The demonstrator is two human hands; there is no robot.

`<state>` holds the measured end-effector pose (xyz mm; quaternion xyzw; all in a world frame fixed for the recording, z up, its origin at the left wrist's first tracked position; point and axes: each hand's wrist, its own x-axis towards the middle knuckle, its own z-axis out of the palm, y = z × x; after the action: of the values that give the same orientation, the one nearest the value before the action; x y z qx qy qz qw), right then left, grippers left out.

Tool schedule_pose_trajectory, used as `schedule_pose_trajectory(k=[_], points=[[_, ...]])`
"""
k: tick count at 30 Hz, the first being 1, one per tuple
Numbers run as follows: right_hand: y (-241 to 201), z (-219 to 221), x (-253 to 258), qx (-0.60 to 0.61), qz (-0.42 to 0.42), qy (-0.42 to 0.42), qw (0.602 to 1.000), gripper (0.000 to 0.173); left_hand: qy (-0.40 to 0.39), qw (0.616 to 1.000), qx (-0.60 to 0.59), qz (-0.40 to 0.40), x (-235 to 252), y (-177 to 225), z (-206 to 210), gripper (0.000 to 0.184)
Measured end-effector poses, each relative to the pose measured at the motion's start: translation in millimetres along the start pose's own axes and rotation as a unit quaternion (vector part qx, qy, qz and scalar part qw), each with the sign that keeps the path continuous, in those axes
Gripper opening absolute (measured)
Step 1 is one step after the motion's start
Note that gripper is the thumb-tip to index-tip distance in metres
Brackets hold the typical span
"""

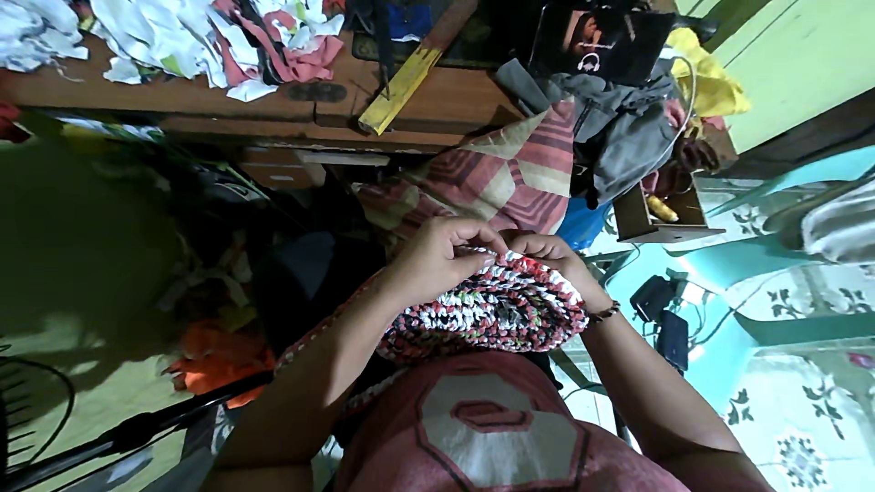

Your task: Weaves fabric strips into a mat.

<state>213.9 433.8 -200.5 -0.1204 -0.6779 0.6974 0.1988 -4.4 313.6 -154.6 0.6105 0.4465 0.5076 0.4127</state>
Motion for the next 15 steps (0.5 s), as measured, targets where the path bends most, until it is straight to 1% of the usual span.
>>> schedule_pose_trajectory(k=[2, 4, 7, 12, 15], points=[[3, 0, 0, -0.010, -0.020, 0.006, 1.000, 0.015, -0.004, 1.000, 0.004, 0.004, -1, 0, 0, 0.013], [4, 2, -1, -0.027, -0.058, 0.016, 0.998, 0.013, -0.010, 1.000, 0.009, 0.004, -2, -1, -3, 0.014], [3, 6, 0, -0.043, -0.097, 0.018, 0.994, 0.012, -0.018, 1.000, 0.021, -0.003, -3, -2, -5, 0.015], [1, 10, -1, -0.019, -0.065, 0.026, 0.997, 0.012, -0.012, 1.000, 0.024, -0.011, -1, -1, -2, 0.016], [-1, 12, -2, -0.011, -0.055, 0.045, 0.997, 0.013, -0.009, 0.999, 0.030, -0.020, 0, 0, 0, 0.017]])
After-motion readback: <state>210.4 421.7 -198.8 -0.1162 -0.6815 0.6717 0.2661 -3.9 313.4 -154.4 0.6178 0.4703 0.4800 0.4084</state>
